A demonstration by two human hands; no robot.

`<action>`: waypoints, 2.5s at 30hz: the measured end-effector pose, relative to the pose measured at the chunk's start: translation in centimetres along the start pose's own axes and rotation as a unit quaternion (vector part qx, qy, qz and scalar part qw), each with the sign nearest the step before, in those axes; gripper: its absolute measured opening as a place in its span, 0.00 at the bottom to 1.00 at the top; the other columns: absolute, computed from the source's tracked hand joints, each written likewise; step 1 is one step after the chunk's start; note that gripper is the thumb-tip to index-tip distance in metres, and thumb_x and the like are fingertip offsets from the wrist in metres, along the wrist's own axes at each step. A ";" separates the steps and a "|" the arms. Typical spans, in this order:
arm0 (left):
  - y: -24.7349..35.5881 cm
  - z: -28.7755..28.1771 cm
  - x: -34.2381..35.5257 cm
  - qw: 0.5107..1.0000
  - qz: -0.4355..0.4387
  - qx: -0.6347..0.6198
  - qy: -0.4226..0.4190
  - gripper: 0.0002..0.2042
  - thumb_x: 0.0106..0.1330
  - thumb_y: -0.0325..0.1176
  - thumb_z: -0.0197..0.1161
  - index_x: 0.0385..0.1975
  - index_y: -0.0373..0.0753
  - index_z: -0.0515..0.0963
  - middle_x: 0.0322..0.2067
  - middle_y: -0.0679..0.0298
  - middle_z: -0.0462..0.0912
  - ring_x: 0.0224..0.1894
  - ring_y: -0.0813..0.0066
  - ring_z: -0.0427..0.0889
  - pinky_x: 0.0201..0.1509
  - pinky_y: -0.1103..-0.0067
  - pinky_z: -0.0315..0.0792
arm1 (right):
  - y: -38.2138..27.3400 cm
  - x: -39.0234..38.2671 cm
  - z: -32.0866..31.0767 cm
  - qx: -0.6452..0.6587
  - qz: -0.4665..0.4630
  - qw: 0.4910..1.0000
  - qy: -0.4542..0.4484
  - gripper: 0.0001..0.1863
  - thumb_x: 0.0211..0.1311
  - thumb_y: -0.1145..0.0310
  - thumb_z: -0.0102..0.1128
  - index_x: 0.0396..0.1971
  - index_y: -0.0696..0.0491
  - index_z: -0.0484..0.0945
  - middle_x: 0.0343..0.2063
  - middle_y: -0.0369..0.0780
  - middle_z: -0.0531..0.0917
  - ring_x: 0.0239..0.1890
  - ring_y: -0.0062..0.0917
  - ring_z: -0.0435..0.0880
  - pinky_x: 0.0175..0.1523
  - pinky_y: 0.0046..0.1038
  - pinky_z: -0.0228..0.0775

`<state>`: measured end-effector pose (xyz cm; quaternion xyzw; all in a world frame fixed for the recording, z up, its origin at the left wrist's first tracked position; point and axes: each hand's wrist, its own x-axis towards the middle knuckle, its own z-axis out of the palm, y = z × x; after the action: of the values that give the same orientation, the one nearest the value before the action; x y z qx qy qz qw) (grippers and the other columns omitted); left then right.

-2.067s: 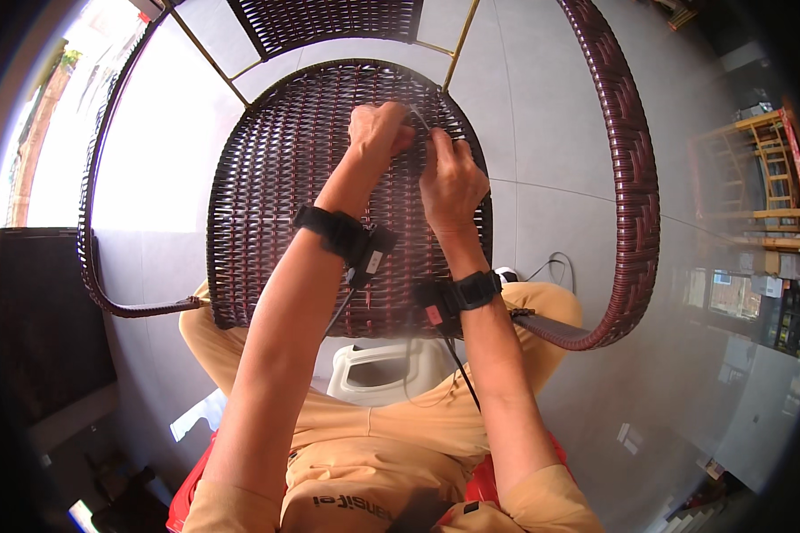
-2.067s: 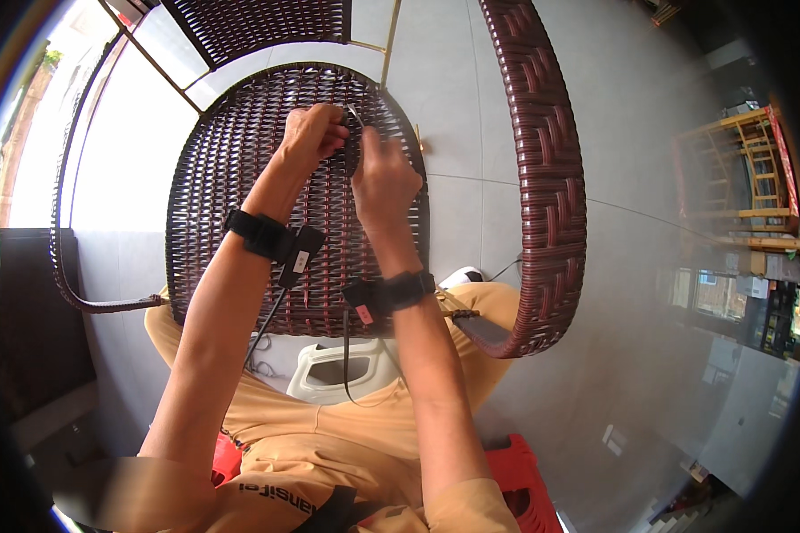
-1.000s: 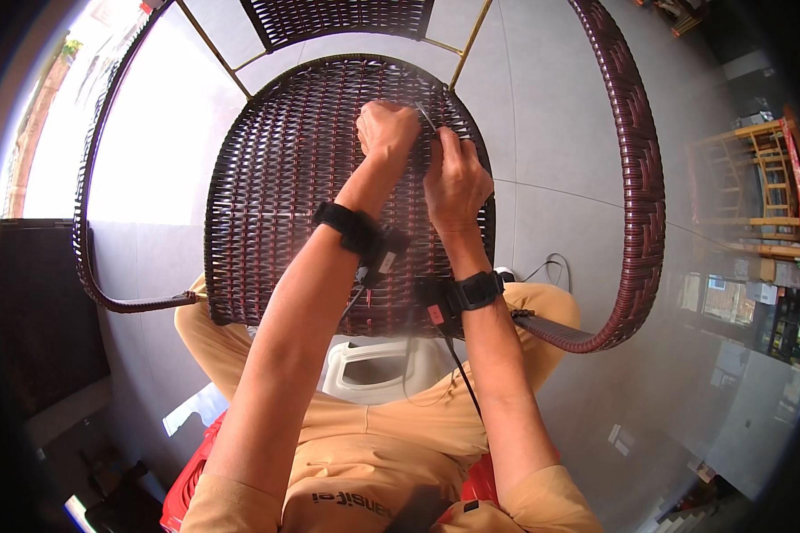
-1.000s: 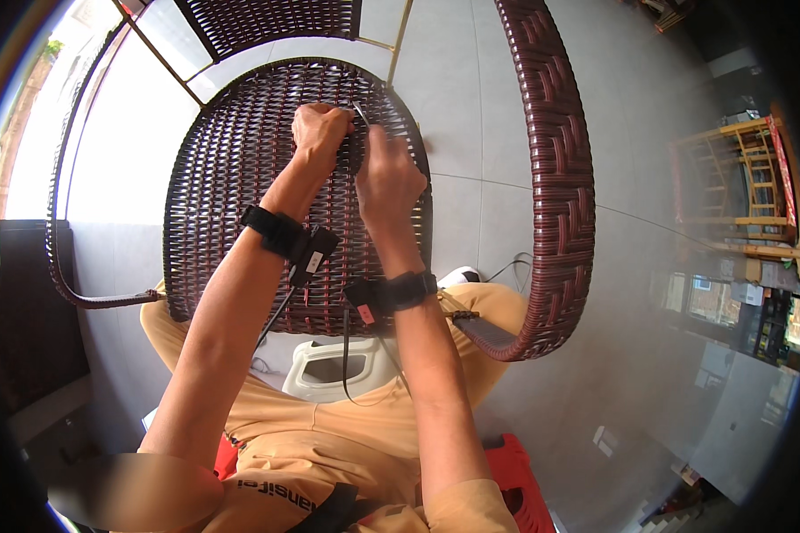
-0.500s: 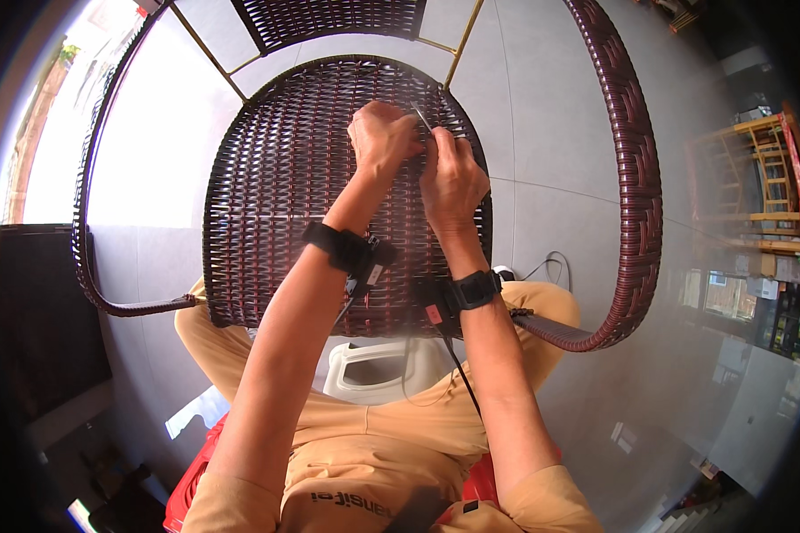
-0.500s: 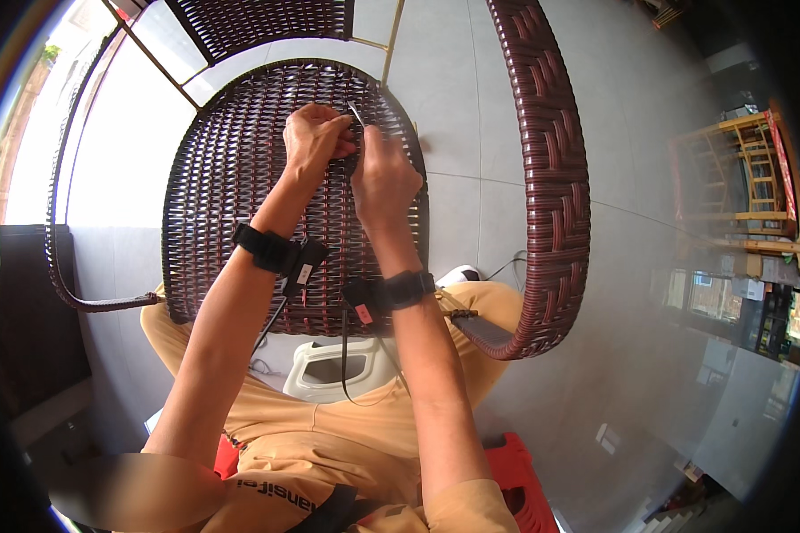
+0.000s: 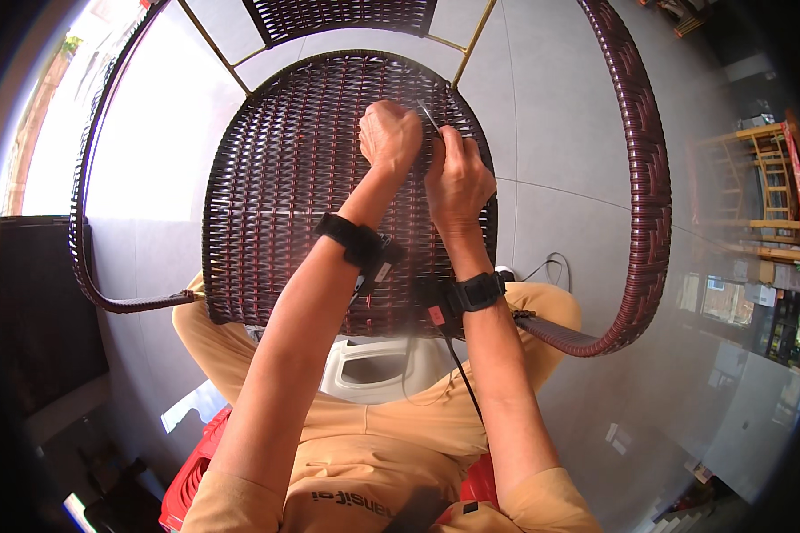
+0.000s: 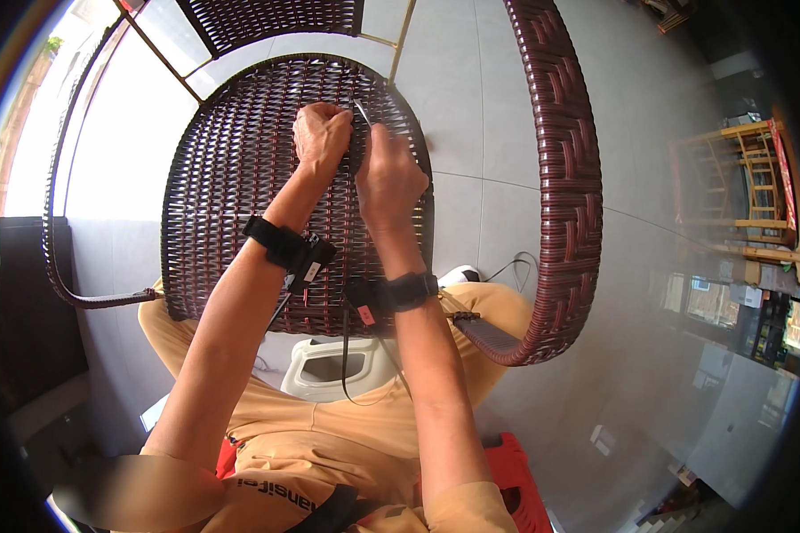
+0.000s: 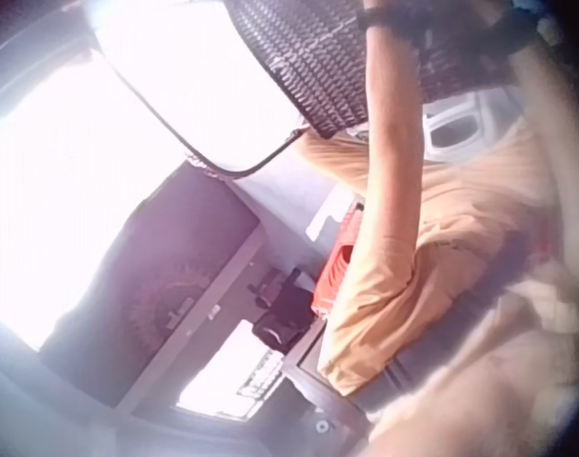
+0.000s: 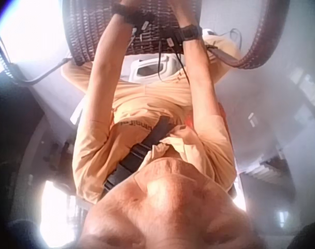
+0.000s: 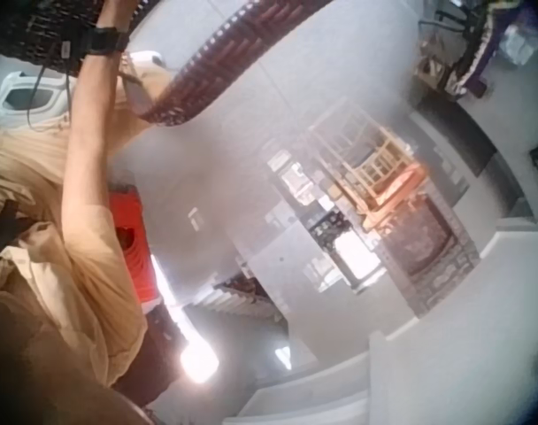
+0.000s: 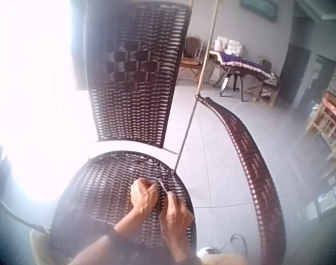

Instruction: The person uses a screwdriver to tighten screws on the underside of a wicker chair. They work on the seat area and then flip the chair to adjust the legs.

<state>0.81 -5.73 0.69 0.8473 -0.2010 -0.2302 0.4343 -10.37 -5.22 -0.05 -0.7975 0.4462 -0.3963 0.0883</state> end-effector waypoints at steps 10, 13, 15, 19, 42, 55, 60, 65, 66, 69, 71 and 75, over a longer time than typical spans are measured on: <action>-0.7 0.0 0.1 0.999 0.009 -0.031 -0.001 0.11 0.52 0.34 0.59 0.31 0.37 0.83 0.32 0.50 0.83 0.38 0.53 0.83 0.45 0.66 0.75 | -1.6 1.1 -3.5 -0.019 0.082 0.993 -0.078 0.03 0.57 0.69 0.56 0.28 0.51 0.77 0.24 0.42 0.79 0.27 0.42 0.81 0.30 0.42 0.72; -1.1 0.4 0.2 0.998 0.005 -0.055 0.006 0.11 0.52 0.34 0.60 0.31 0.37 0.83 0.32 0.50 0.83 0.38 0.53 0.83 0.44 0.67 0.75 | -2.1 3.1 -3.9 -0.039 0.051 0.995 -0.073 0.03 0.55 0.70 0.58 0.27 0.52 0.78 0.25 0.42 0.80 0.27 0.42 0.81 0.31 0.41 0.72; -1.1 0.6 0.2 0.998 -0.002 -0.062 0.003 0.10 0.52 0.34 0.60 0.30 0.37 0.83 0.31 0.50 0.83 0.37 0.53 0.83 0.44 0.67 0.75 | -1.9 4.5 -3.7 -0.063 0.045 0.992 -0.103 0.04 0.55 0.68 0.59 0.29 0.51 0.80 0.25 0.42 0.81 0.28 0.41 0.81 0.32 0.40 0.71; -0.9 0.8 0.3 0.998 -0.015 -0.067 0.001 0.10 0.51 0.34 0.60 0.29 0.37 0.83 0.30 0.51 0.84 0.36 0.54 0.83 0.44 0.66 0.75 | -1.7 5.7 -3.2 -0.095 0.004 0.986 -0.140 0.03 0.52 0.69 0.60 0.24 0.52 0.79 0.22 0.43 0.80 0.27 0.41 0.81 0.31 0.39 0.73; -0.7 0.3 -0.1 0.998 0.007 -0.067 -0.007 0.10 0.52 0.34 0.59 0.29 0.37 0.82 0.31 0.50 0.83 0.37 0.52 0.83 0.45 0.66 0.74 | -0.5 3.4 -0.8 -0.135 -0.034 0.977 -0.160 0.07 0.61 0.67 0.53 0.30 0.54 0.77 0.25 0.45 0.77 0.26 0.44 0.79 0.30 0.42 0.71; -0.4 -0.9 -0.3 0.978 0.019 -0.193 -0.071 0.08 0.58 0.30 0.62 0.31 0.31 0.79 0.22 0.62 0.81 0.14 0.80 0.77 0.17 0.85 0.73 | 0.8 1.5 0.5 -0.044 -0.044 0.997 -0.039 0.05 0.59 0.69 0.58 0.34 0.51 0.79 0.22 0.40 0.77 0.22 0.37 0.79 0.24 0.35 0.69; -1.2 -2.3 0.2 0.963 0.259 0.015 0.070 0.09 0.58 0.30 0.61 0.37 0.38 0.82 0.29 0.59 0.80 0.29 0.65 0.81 0.37 0.73 0.74 | 0.0 1.8 0.6 -0.048 -0.004 0.998 -0.035 0.06 0.55 0.69 0.61 0.33 0.51 0.80 0.21 0.39 0.78 0.22 0.37 0.79 0.24 0.35 0.69; -1.1 -2.2 -0.6 0.929 0.347 0.118 0.054 0.11 0.62 0.28 0.56 0.41 0.39 0.82 0.40 0.59 0.77 0.40 0.62 0.78 0.45 0.72 0.72 | 0.3 1.8 0.6 -0.039 0.008 0.999 -0.035 0.07 0.53 0.70 0.63 0.33 0.51 0.81 0.21 0.39 0.79 0.23 0.36 0.79 0.25 0.34 0.69; -1.0 -2.1 -0.8 0.927 0.352 0.122 0.044 0.12 0.62 0.27 0.55 0.43 0.39 0.81 0.40 0.59 0.77 0.42 0.62 0.77 0.46 0.71 0.72 | 0.3 1.7 0.6 -0.028 0.006 0.999 -0.026 0.07 0.52 0.70 0.63 0.33 0.51 0.82 0.21 0.38 0.79 0.23 0.36 0.79 0.25 0.34 0.69; -0.9 -2.2 -1.3 0.923 0.361 0.129 0.028 0.13 0.62 0.25 0.54 0.45 0.40 0.80 0.42 0.60 0.76 0.44 0.61 0.75 0.47 0.70 0.71 | 0.5 1.6 0.8 -0.017 0.007 1.000 -0.010 0.06 0.52 0.70 0.64 0.32 0.51 0.82 0.21 0.37 0.79 0.22 0.35 0.79 0.24 0.34 0.68; -1.1 -2.1 -1.3 0.919 0.372 0.130 0.031 0.14 0.62 0.24 0.53 0.47 0.39 0.79 0.43 0.59 0.76 0.43 0.60 0.75 0.47 0.70 0.71 | 0.5 1.6 0.9 -0.016 0.009 1.000 -0.003 0.06 0.52 0.70 0.64 0.31 0.50 0.82 0.20 0.37 0.79 0.21 0.35 0.79 0.24 0.33 0.68; -1.6 -2.0 -1.1 0.910 0.388 0.142 0.028 0.16 0.61 0.22 0.52 0.48 0.38 0.77 0.44 0.58 0.74 0.43 0.59 0.74 0.48 0.70 0.70 | 0.4 1.7 0.9 -0.015 0.010 1.000 0.002 0.05 0.52 0.70 0.63 0.30 0.50 0.82 0.20 0.37 0.78 0.21 0.35 0.79 0.23 0.34 0.67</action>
<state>1.28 -3.03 0.63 0.7612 -0.5328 0.0113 0.3696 -9.52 -6.96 0.09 -0.7932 0.4603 -0.3906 0.0797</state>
